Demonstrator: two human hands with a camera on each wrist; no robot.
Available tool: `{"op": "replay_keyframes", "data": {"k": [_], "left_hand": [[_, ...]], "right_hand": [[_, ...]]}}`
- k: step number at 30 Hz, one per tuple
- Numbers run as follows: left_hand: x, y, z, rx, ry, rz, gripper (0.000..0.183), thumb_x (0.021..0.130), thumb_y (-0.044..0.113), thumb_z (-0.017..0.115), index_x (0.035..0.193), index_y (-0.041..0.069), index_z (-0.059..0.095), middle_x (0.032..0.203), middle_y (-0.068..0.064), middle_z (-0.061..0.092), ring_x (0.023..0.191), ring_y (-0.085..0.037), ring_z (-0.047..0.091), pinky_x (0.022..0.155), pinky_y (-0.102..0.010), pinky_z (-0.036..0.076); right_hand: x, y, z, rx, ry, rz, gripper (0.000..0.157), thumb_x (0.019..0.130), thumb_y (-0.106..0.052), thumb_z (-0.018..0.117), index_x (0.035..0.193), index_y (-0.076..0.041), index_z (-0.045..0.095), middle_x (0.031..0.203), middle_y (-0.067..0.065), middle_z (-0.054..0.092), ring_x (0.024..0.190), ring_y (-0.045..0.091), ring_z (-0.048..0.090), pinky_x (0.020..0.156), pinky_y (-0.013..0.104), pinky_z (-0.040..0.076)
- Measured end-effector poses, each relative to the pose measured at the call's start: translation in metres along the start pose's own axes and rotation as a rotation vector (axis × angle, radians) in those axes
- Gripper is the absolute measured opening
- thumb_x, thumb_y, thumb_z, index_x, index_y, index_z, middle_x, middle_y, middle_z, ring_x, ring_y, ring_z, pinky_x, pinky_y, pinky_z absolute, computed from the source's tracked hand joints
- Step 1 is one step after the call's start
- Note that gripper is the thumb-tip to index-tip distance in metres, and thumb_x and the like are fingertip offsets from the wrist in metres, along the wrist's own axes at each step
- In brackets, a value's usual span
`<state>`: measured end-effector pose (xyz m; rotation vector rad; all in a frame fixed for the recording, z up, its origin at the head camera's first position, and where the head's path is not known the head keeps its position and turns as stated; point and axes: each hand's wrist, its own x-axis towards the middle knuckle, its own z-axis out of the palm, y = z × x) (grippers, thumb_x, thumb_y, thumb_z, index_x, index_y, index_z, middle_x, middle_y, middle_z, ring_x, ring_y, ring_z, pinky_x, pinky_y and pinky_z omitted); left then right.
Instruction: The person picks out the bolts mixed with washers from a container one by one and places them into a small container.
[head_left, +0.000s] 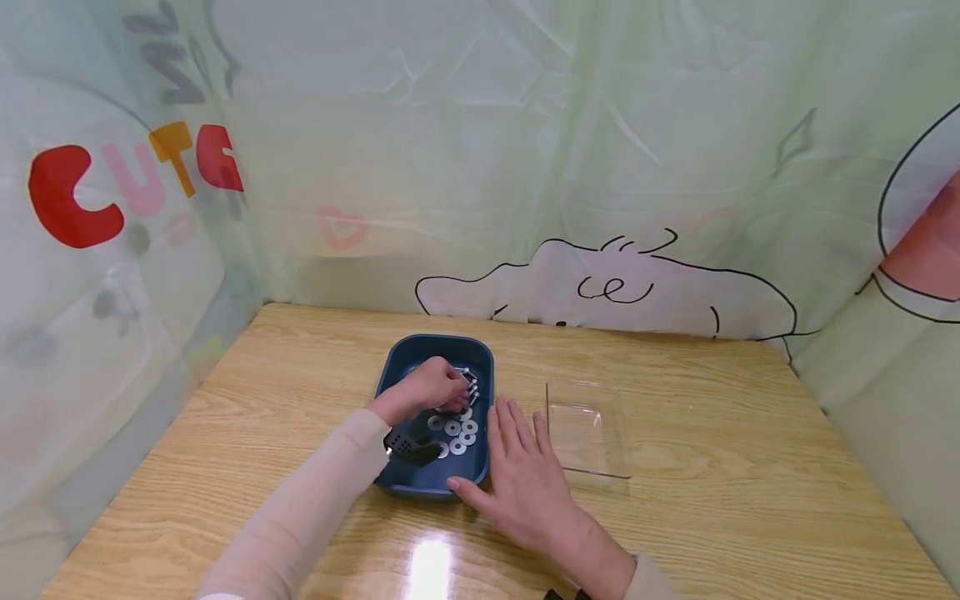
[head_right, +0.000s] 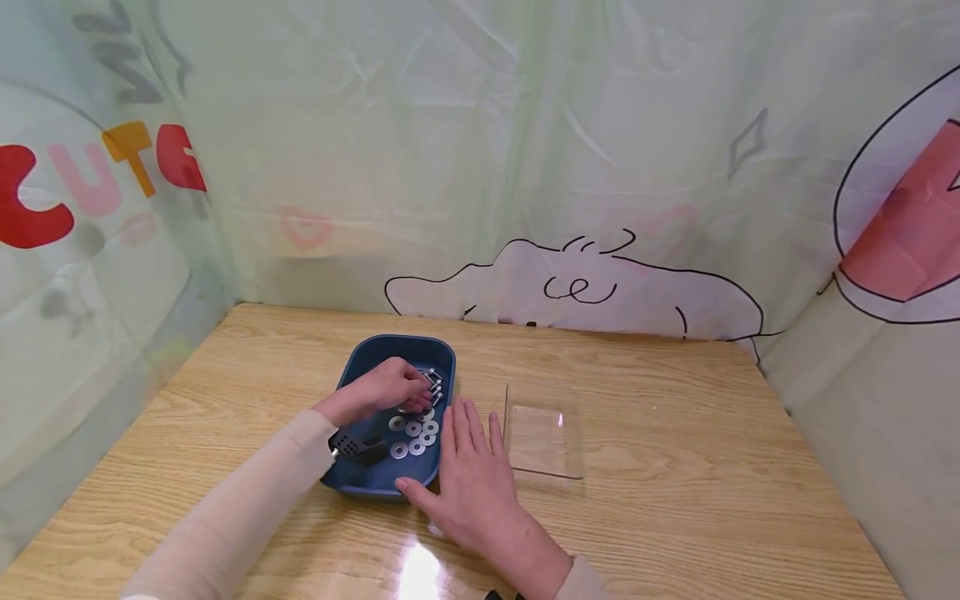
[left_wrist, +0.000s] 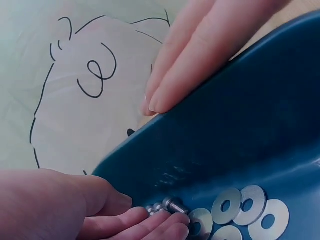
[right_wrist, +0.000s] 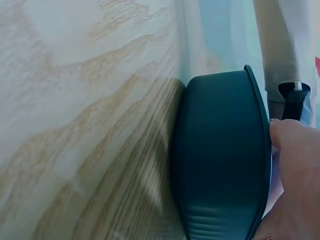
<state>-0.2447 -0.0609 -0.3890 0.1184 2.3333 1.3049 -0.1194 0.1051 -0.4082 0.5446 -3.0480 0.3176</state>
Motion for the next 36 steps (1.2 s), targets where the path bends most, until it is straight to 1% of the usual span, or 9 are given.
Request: {"op": "replay_keyframes", "data": {"k": [8, 15, 20, 24, 31, 36], "left_hand": [[0.006, 0.006, 0.003, 0.013, -0.023, -0.008, 0.027, 0.102, 0.015, 0.052, 0.114, -0.004, 0.067, 0.1, -0.013, 0.071, 0.094, -0.025, 0.072, 0.092, -0.035, 0.059], [0.009, 0.005, 0.004, -0.05, -0.038, -0.014, 0.025, 0.102, 0.011, 0.05, 0.115, -0.005, 0.064, 0.102, -0.016, 0.069, 0.095, -0.026, 0.071, 0.093, -0.037, 0.058], [0.011, 0.006, 0.003, -0.067, -0.066, -0.009, 0.025, 0.102, 0.011, 0.05, 0.113, -0.005, 0.067, 0.103, -0.018, 0.069, 0.095, -0.026, 0.071, 0.094, -0.037, 0.058], [0.012, 0.006, 0.004, -0.079, -0.072, -0.001, 0.024, 0.102, 0.01, 0.051, 0.112, -0.004, 0.069, 0.103, -0.017, 0.07, 0.093, -0.026, 0.071, 0.093, -0.036, 0.058], [0.014, 0.005, 0.008, -0.068, -0.045, 0.032, 0.026, 0.099, 0.005, 0.054, 0.119, -0.004, 0.069, 0.104, -0.016, 0.071, 0.089, -0.024, 0.07, 0.091, -0.035, 0.059], [0.015, 0.002, 0.01, -0.087, -0.008, 0.015, 0.022, 0.098, 0.007, 0.06, 0.114, -0.001, 0.072, 0.1, -0.013, 0.073, 0.086, -0.021, 0.074, 0.087, -0.033, 0.06]], "right_hand": [[0.001, 0.0, 0.001, 0.01, -0.018, 0.012, 0.103, 0.088, -0.078, 0.043, 0.155, -0.002, 0.026, 0.165, 0.016, 0.017, 0.155, 0.033, 0.013, 0.124, 0.06, 0.009], [0.002, 0.0, 0.003, 0.018, -0.021, 0.012, 0.104, 0.087, -0.078, 0.044, 0.155, -0.002, 0.026, 0.165, 0.016, 0.017, 0.155, 0.032, 0.011, 0.125, 0.06, 0.007], [0.002, 0.001, 0.003, 0.01, -0.022, 0.009, 0.103, 0.087, -0.078, 0.043, 0.155, -0.002, 0.026, 0.166, 0.016, 0.017, 0.155, 0.032, 0.011, 0.125, 0.059, 0.007], [0.002, 0.001, 0.002, 0.01, -0.023, 0.004, 0.103, 0.087, -0.078, 0.044, 0.155, -0.002, 0.026, 0.166, 0.016, 0.016, 0.155, 0.032, 0.011, 0.125, 0.059, 0.006], [0.002, 0.001, 0.0, 0.006, -0.022, -0.001, 0.103, 0.088, -0.077, 0.043, 0.155, -0.001, 0.027, 0.165, 0.016, 0.017, 0.155, 0.032, 0.011, 0.125, 0.058, 0.005], [0.002, 0.001, -0.001, 0.007, -0.025, -0.007, 0.102, 0.088, -0.077, 0.043, 0.155, -0.001, 0.027, 0.165, 0.017, 0.018, 0.155, 0.033, 0.012, 0.125, 0.059, 0.006]]}}
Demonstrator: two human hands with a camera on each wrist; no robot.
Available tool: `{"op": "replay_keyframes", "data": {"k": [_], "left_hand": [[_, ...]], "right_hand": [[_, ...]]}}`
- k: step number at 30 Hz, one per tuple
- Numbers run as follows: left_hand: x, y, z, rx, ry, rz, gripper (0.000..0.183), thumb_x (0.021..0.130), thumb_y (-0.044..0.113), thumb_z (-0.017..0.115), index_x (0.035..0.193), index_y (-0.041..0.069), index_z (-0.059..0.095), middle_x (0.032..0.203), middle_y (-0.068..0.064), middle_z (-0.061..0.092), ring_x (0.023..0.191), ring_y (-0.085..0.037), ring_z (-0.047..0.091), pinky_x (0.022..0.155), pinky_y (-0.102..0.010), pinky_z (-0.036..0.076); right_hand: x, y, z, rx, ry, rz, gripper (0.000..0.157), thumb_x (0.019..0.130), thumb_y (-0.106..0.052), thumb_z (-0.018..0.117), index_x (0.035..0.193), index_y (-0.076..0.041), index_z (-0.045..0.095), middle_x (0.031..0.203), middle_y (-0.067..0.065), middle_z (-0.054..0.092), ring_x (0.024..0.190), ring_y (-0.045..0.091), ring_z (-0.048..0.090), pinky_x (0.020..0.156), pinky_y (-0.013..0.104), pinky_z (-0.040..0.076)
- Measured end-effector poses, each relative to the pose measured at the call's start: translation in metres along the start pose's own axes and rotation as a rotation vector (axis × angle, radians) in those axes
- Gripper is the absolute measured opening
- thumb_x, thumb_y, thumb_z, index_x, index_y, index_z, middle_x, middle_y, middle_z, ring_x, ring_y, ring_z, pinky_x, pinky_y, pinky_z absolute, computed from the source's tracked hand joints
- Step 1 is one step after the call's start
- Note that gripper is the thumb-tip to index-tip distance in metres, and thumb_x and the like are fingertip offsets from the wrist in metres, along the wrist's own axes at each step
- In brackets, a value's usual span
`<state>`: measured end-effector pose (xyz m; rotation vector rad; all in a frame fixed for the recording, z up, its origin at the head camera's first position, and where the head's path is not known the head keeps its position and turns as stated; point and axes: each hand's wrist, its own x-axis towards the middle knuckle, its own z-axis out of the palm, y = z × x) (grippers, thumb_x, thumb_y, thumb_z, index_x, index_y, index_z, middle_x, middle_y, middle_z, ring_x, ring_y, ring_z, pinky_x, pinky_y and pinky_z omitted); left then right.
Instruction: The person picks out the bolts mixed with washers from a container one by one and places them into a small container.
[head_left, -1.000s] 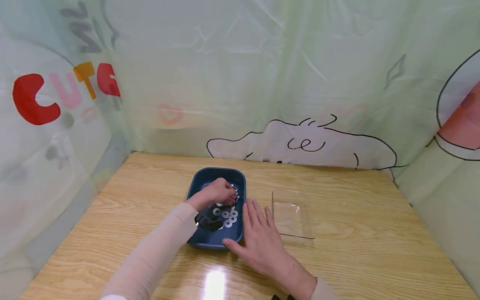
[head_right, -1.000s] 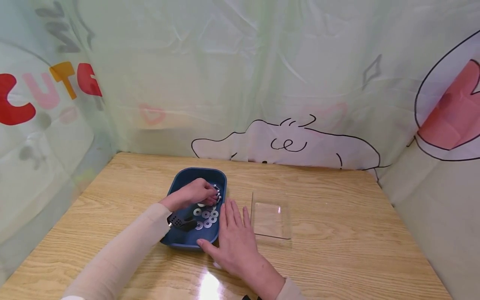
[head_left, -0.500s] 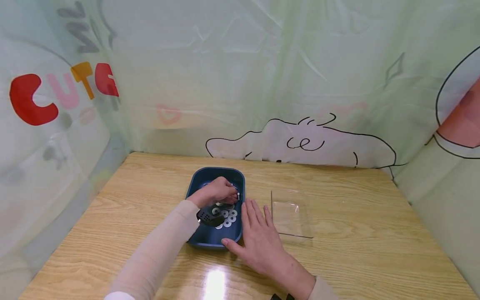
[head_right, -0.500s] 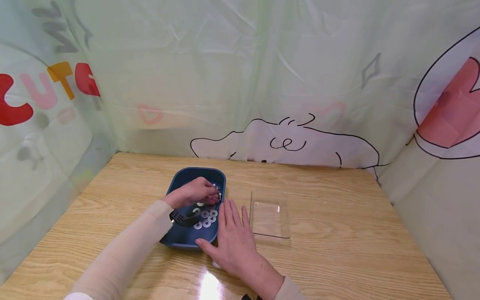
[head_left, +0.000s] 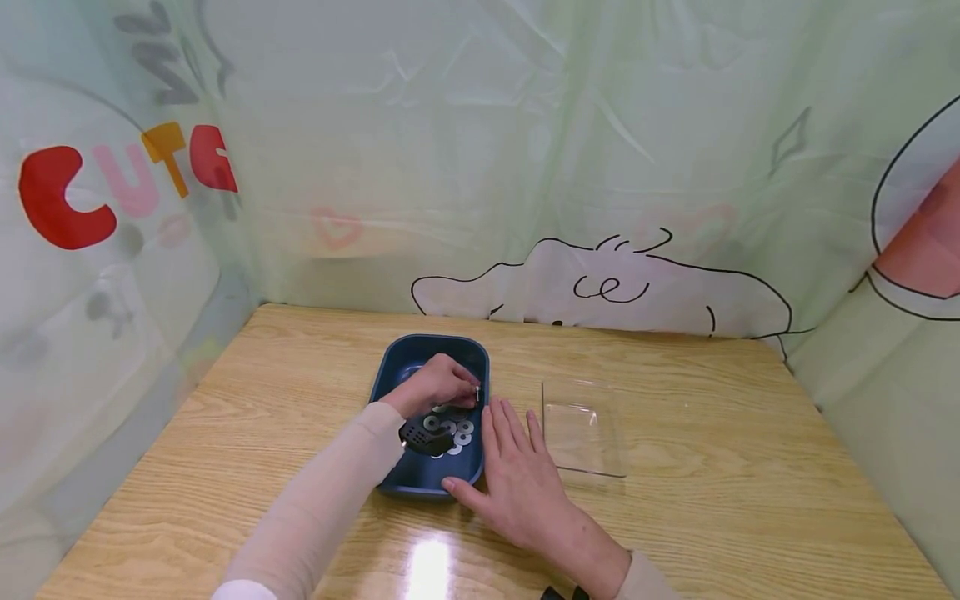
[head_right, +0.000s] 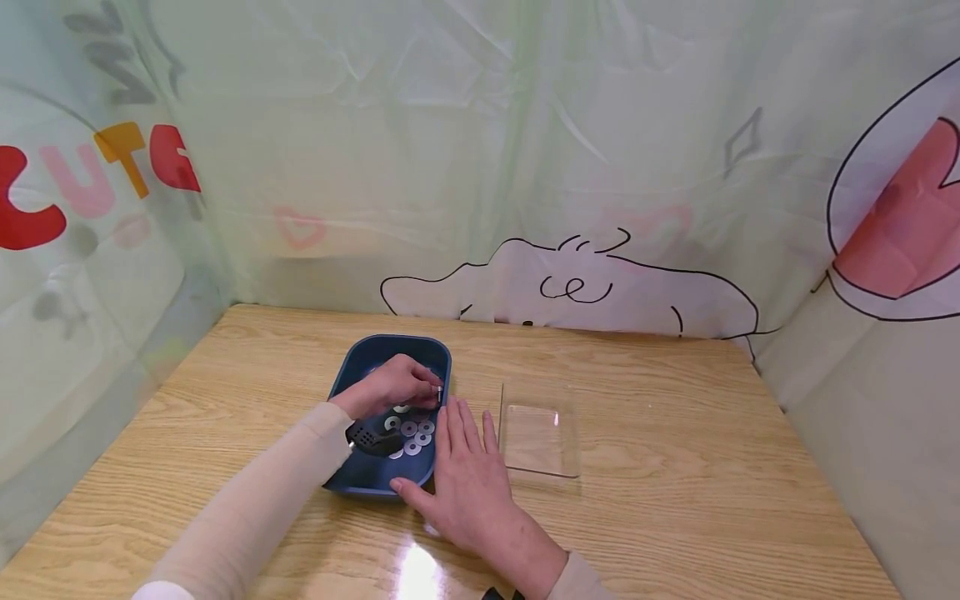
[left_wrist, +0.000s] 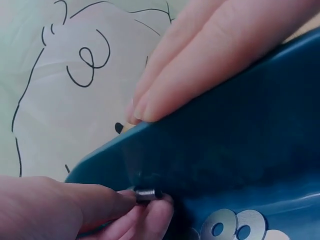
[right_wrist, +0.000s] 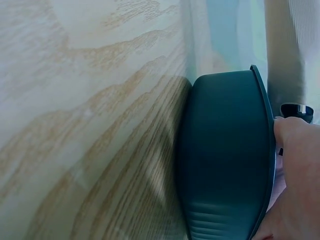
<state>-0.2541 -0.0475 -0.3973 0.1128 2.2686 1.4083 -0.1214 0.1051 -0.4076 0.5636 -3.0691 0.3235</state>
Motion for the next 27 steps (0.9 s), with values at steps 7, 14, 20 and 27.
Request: {"op": "replay_keyframes", "data": {"k": [7, 14, 20, 27], "left_hand": [[0.001, -0.003, 0.0, -0.052, 0.007, -0.023, 0.019, 0.097, 0.009, 0.062, 0.109, 0.0, 0.074, 0.097, -0.013, 0.074, 0.083, -0.021, 0.075, 0.084, -0.032, 0.061], [-0.003, -0.005, -0.002, -0.077, -0.011, -0.025, 0.019, 0.097, 0.011, 0.062, 0.11, 0.001, 0.073, 0.099, -0.013, 0.073, 0.083, -0.019, 0.075, 0.084, -0.031, 0.061], [-0.007, -0.007, -0.003, -0.094, -0.012, -0.01, 0.02, 0.097, 0.011, 0.062, 0.111, 0.001, 0.073, 0.099, -0.012, 0.073, 0.083, -0.02, 0.075, 0.083, -0.03, 0.061], [-0.01, -0.002, -0.005, -0.11, 0.004, 0.011, 0.021, 0.097, 0.013, 0.062, 0.113, 0.002, 0.071, 0.1, -0.012, 0.073, 0.088, -0.023, 0.076, 0.086, -0.033, 0.06]], "right_hand": [[0.0, 0.0, -0.001, -0.009, 0.0, -0.011, 0.102, 0.088, -0.077, 0.043, 0.154, -0.001, 0.028, 0.165, 0.017, 0.018, 0.155, 0.033, 0.012, 0.124, 0.06, 0.006], [0.001, 0.0, -0.001, -0.006, -0.028, 0.008, 0.104, 0.087, -0.079, 0.042, 0.155, -0.002, 0.027, 0.166, 0.016, 0.015, 0.155, 0.032, 0.01, 0.124, 0.06, 0.003], [0.0, -0.002, -0.001, 0.002, -0.039, 0.016, 0.104, 0.087, -0.079, 0.042, 0.156, -0.003, 0.025, 0.166, 0.016, 0.015, 0.155, 0.033, 0.01, 0.124, 0.061, 0.002], [-0.001, -0.001, -0.001, 0.009, -0.023, 0.019, 0.104, 0.088, -0.078, 0.042, 0.156, -0.002, 0.025, 0.166, 0.015, 0.014, 0.155, 0.032, 0.009, 0.124, 0.06, 0.003]]}}
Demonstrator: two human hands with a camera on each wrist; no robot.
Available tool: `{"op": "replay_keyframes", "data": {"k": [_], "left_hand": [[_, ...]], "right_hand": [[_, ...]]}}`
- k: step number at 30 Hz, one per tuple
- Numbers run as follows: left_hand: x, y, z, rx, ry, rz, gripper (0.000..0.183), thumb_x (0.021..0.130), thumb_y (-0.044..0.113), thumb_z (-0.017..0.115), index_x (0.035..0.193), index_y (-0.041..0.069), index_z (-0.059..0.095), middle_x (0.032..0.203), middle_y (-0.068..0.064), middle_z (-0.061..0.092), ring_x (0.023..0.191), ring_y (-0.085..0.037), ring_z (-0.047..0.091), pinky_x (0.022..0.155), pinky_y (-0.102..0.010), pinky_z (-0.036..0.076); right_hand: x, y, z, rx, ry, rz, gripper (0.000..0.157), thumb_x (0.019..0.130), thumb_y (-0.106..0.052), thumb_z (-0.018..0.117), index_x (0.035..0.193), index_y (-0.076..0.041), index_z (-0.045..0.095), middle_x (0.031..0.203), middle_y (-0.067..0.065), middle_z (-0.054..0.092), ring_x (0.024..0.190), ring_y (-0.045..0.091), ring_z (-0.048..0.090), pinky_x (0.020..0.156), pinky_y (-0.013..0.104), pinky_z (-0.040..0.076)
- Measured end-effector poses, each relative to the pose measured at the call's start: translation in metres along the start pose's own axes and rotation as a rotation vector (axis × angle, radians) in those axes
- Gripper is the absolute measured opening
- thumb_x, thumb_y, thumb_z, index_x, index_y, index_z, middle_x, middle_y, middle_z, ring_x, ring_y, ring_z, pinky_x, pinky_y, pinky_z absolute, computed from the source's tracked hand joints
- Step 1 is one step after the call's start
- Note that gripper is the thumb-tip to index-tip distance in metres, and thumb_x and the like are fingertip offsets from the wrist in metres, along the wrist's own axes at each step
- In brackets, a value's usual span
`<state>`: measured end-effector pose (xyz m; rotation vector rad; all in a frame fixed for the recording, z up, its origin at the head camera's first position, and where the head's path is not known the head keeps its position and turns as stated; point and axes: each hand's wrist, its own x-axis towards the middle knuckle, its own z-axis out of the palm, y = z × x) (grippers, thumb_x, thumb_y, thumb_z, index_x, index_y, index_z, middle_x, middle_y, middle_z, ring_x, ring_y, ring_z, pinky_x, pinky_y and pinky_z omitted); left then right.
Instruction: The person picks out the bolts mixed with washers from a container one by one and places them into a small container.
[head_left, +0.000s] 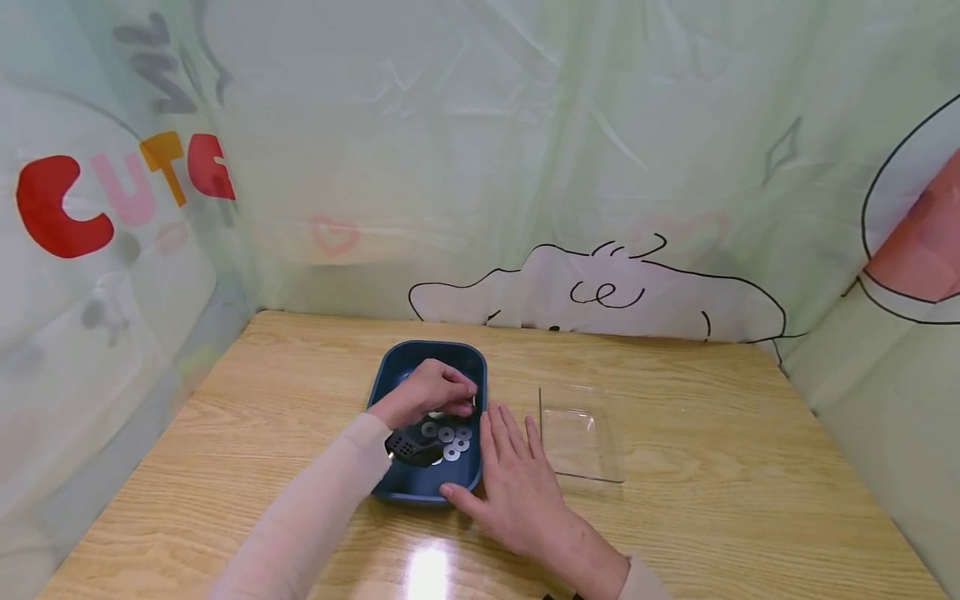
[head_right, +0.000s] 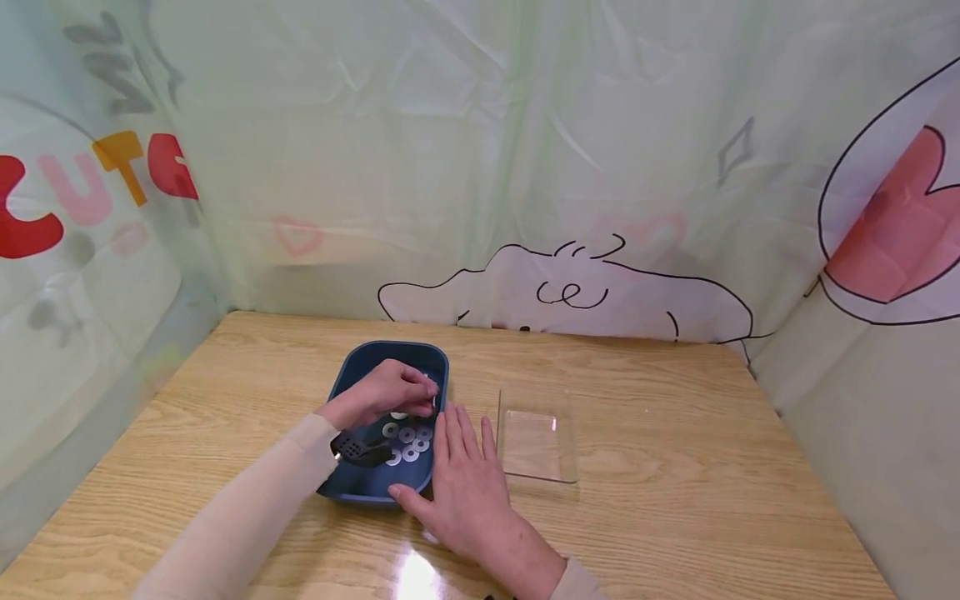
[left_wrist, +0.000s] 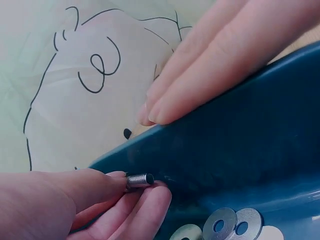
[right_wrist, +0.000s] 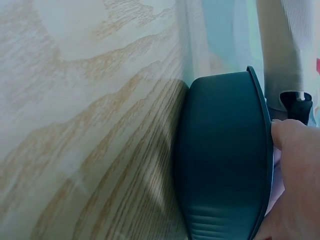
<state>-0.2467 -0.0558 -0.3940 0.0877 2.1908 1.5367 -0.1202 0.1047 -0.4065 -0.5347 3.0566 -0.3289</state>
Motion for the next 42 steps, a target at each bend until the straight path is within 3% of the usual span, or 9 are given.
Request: {"op": "replay_keyframes", "data": {"k": [10, 18, 26, 32, 39, 42], "left_hand": [[-0.008, 0.006, -0.007, -0.094, -0.017, 0.05, 0.024, 0.098, 0.015, 0.062, 0.116, 0.001, 0.07, 0.101, -0.014, 0.074, 0.085, -0.02, 0.076, 0.092, -0.039, 0.058], [-0.009, 0.01, -0.012, -0.149, -0.027, 0.055, 0.026, 0.096, 0.016, 0.065, 0.117, 0.002, 0.07, 0.103, -0.015, 0.074, 0.086, -0.02, 0.076, 0.088, -0.036, 0.059], [-0.011, 0.018, -0.008, -0.146, -0.051, 0.069, 0.026, 0.094, 0.016, 0.068, 0.117, 0.004, 0.07, 0.107, -0.013, 0.073, 0.088, -0.018, 0.075, 0.093, -0.039, 0.058], [-0.009, 0.027, -0.001, -0.212, -0.086, 0.07, 0.03, 0.093, 0.014, 0.069, 0.12, 0.001, 0.067, 0.112, -0.015, 0.072, 0.09, -0.019, 0.075, 0.093, -0.038, 0.058], [-0.008, 0.035, 0.01, -0.219, -0.108, 0.093, 0.024, 0.093, 0.013, 0.068, 0.115, 0.002, 0.068, 0.116, -0.021, 0.069, 0.085, -0.016, 0.073, 0.091, -0.037, 0.059], [-0.006, 0.037, 0.014, -0.214, -0.117, 0.099, 0.024, 0.094, 0.013, 0.068, 0.116, 0.002, 0.068, 0.117, -0.023, 0.069, 0.086, -0.017, 0.073, 0.093, -0.039, 0.058]], "right_hand": [[0.0, 0.001, 0.0, -0.003, 0.013, 0.005, 0.105, 0.087, -0.079, 0.043, 0.156, -0.002, 0.024, 0.167, 0.014, 0.012, 0.156, 0.03, 0.008, 0.125, 0.059, 0.004], [0.0, 0.006, -0.008, -0.025, 0.032, 0.011, 0.103, 0.088, -0.076, 0.044, 0.156, -0.002, 0.021, 0.167, 0.014, 0.013, 0.156, 0.03, 0.008, 0.125, 0.057, 0.008], [-0.006, 0.019, -0.021, -0.026, 0.085, 0.02, 0.103, 0.09, -0.078, 0.039, 0.155, 0.0, 0.023, 0.166, 0.016, 0.014, 0.156, 0.03, 0.007, 0.126, 0.055, 0.011], [-0.012, 0.034, -0.028, -0.005, 0.136, 0.039, 0.099, 0.091, -0.07, 0.048, 0.155, 0.003, 0.023, 0.165, 0.019, 0.015, 0.155, 0.034, 0.011, 0.125, 0.057, 0.012], [-0.019, 0.056, -0.031, -0.016, 0.141, 0.087, 0.102, 0.092, -0.075, 0.038, 0.154, 0.005, 0.022, 0.164, 0.021, 0.016, 0.154, 0.036, 0.013, 0.124, 0.059, 0.012], [-0.023, 0.065, -0.033, -0.021, 0.143, 0.116, 0.099, 0.093, -0.071, 0.042, 0.153, 0.006, 0.024, 0.164, 0.023, 0.016, 0.153, 0.038, 0.014, 0.123, 0.06, 0.012]]}}
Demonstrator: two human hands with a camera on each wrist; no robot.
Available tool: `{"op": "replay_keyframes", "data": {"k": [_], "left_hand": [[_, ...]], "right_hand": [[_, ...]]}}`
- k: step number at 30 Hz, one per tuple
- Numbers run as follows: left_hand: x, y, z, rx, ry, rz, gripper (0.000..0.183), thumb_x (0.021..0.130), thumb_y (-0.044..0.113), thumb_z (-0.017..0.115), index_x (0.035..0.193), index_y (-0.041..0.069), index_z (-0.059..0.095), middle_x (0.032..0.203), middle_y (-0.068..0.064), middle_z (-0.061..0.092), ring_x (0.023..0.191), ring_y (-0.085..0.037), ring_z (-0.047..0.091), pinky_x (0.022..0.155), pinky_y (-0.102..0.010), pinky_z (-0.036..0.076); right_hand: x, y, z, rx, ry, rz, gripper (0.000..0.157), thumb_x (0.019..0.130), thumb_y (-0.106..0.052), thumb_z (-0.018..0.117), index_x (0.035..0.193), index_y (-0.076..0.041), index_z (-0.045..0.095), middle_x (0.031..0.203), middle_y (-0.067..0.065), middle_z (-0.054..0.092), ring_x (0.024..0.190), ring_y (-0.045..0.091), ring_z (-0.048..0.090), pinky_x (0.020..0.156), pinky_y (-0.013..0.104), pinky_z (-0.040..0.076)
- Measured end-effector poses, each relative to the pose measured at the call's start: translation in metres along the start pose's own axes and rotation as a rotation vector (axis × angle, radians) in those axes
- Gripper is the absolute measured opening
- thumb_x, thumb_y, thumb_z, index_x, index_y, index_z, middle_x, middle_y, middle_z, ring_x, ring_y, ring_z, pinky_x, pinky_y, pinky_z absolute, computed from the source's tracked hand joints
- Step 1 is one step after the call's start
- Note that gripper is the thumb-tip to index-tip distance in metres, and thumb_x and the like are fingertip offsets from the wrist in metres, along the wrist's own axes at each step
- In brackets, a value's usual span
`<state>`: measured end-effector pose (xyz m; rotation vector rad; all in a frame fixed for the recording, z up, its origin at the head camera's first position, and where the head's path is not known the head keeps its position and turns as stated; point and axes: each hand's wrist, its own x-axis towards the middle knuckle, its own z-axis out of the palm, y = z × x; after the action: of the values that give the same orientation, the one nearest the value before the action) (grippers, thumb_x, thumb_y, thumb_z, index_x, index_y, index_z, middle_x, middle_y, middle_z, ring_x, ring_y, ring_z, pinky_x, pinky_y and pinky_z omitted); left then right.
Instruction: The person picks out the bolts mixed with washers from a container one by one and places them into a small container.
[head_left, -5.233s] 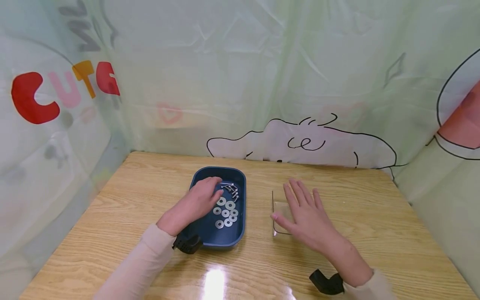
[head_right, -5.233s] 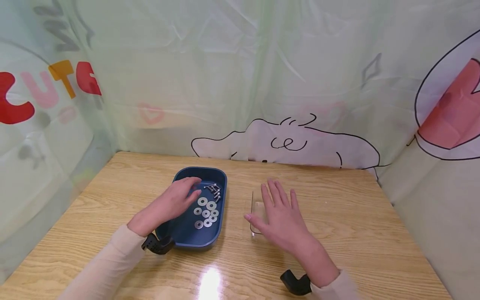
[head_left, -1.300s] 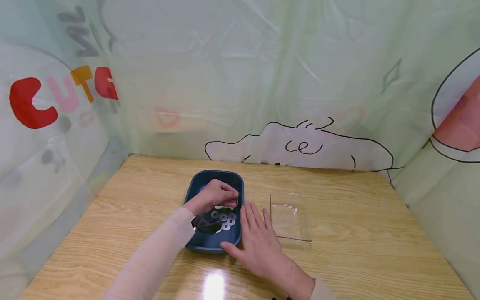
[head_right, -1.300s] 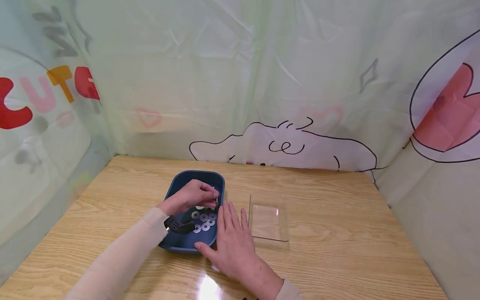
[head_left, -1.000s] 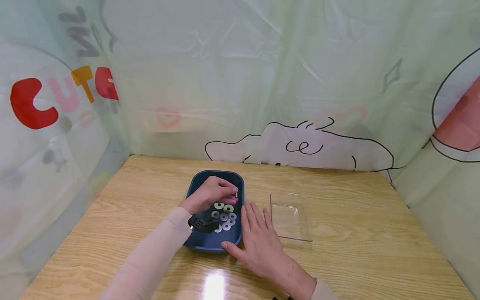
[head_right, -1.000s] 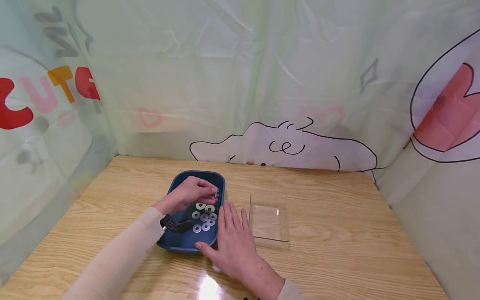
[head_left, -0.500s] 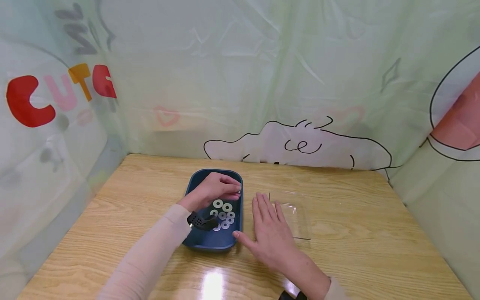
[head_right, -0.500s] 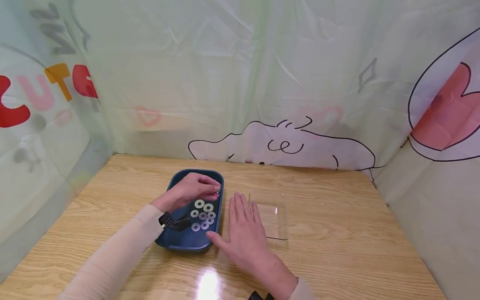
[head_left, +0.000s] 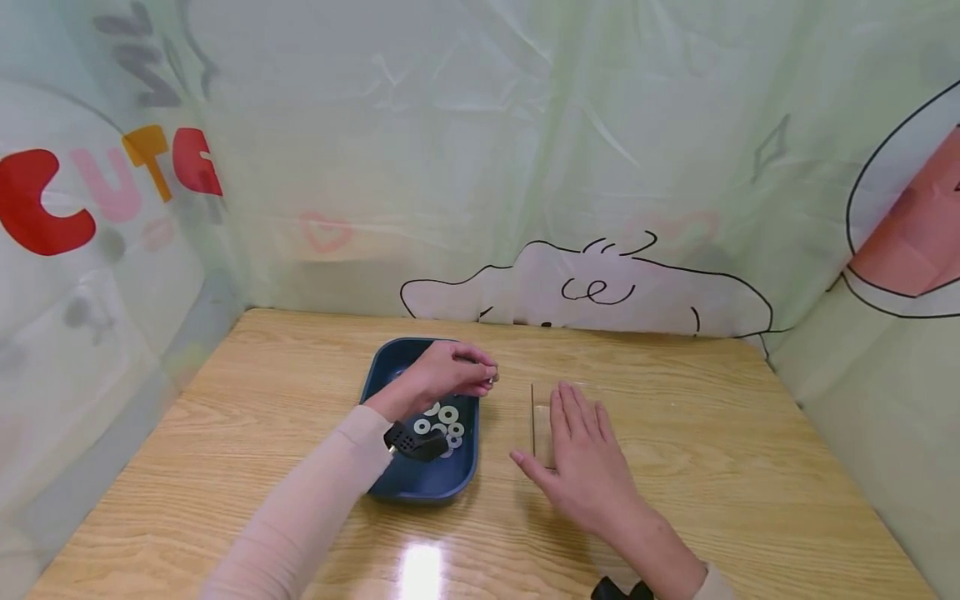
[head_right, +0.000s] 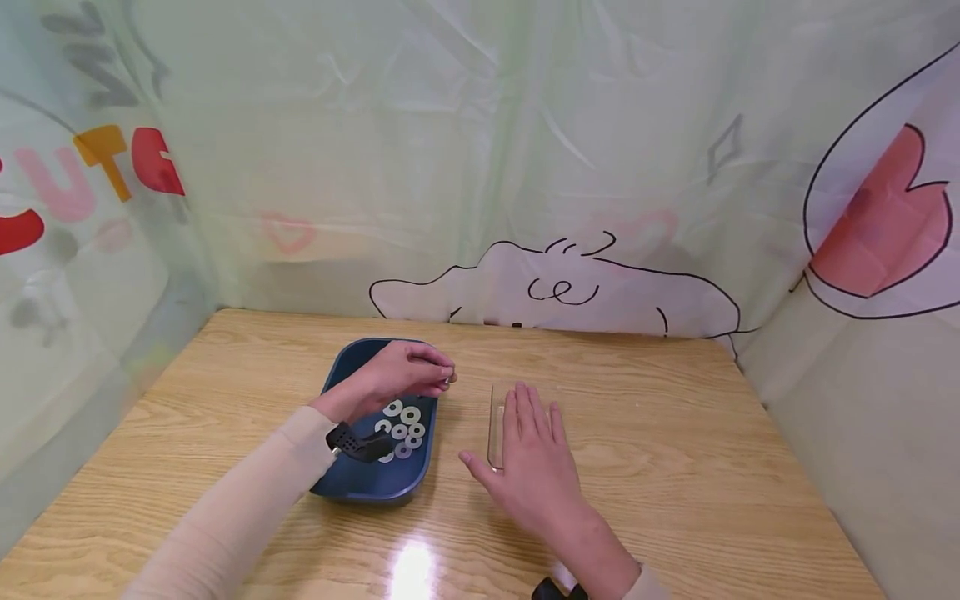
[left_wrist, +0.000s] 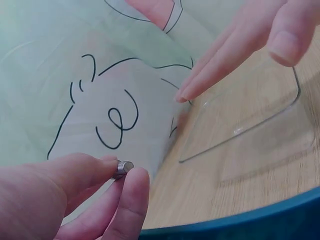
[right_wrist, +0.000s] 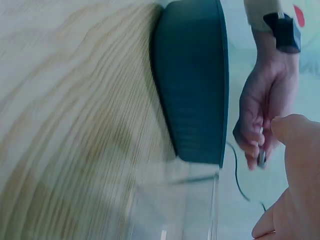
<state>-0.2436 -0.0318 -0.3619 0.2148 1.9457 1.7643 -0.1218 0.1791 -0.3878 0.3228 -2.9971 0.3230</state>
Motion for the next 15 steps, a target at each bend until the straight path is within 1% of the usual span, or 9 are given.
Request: {"op": "replay_keyframes", "data": {"k": [2, 4, 6, 8, 12, 15], "left_hand": [[0.001, 0.001, 0.002, -0.002, -0.011, 0.005, 0.025, 0.094, 0.013, 0.067, 0.116, 0.002, 0.068, 0.116, -0.023, 0.069, 0.09, -0.021, 0.074, 0.094, -0.04, 0.057], [0.002, 0.001, 0.004, -0.006, -0.023, 0.006, 0.025, 0.094, 0.011, 0.067, 0.116, 0.0, 0.068, 0.113, -0.021, 0.07, 0.095, -0.024, 0.074, 0.096, -0.041, 0.056], [0.003, 0.002, 0.007, -0.002, -0.032, 0.013, 0.023, 0.094, 0.01, 0.067, 0.114, 0.0, 0.068, 0.109, -0.018, 0.072, 0.097, -0.025, 0.074, 0.094, -0.039, 0.057], [0.003, 0.003, 0.01, -0.002, -0.038, 0.01, 0.023, 0.093, 0.008, 0.068, 0.114, 0.0, 0.069, 0.106, -0.016, 0.073, 0.097, -0.025, 0.074, 0.095, -0.04, 0.056], [0.003, 0.005, 0.016, 0.006, -0.049, 0.01, 0.023, 0.092, 0.008, 0.068, 0.114, -0.001, 0.07, 0.105, -0.015, 0.074, 0.096, -0.025, 0.074, 0.098, -0.043, 0.055], [0.003, 0.007, 0.02, 0.007, -0.055, 0.007, 0.022, 0.092, 0.009, 0.069, 0.112, 0.001, 0.072, 0.106, -0.016, 0.074, 0.094, -0.023, 0.075, 0.097, -0.042, 0.056]], "right_hand": [[-0.001, 0.006, -0.002, -0.002, 0.006, 0.016, 0.098, 0.094, -0.067, 0.046, 0.153, 0.007, 0.024, 0.163, 0.024, 0.017, 0.153, 0.039, 0.014, 0.123, 0.061, 0.012], [-0.002, 0.011, -0.003, -0.005, 0.009, 0.03, 0.097, 0.094, -0.065, 0.048, 0.152, 0.009, 0.023, 0.163, 0.025, 0.016, 0.152, 0.04, 0.014, 0.122, 0.062, 0.012], [-0.003, 0.016, -0.004, -0.002, 0.01, 0.038, 0.098, 0.095, -0.066, 0.047, 0.152, 0.009, 0.022, 0.163, 0.026, 0.016, 0.152, 0.041, 0.013, 0.122, 0.062, 0.012], [-0.005, 0.02, -0.005, 0.003, 0.006, 0.041, 0.099, 0.095, -0.067, 0.044, 0.152, 0.01, 0.021, 0.163, 0.027, 0.015, 0.152, 0.041, 0.013, 0.122, 0.062, 0.011], [-0.008, 0.027, -0.005, 0.005, 0.001, 0.045, 0.099, 0.096, -0.067, 0.042, 0.152, 0.011, 0.019, 0.162, 0.028, 0.014, 0.152, 0.043, 0.012, 0.122, 0.063, 0.01], [-0.01, 0.033, -0.006, 0.0, -0.002, 0.051, 0.098, 0.096, -0.066, 0.042, 0.152, 0.011, 0.019, 0.162, 0.028, 0.013, 0.151, 0.044, 0.012, 0.121, 0.064, 0.01]]}}
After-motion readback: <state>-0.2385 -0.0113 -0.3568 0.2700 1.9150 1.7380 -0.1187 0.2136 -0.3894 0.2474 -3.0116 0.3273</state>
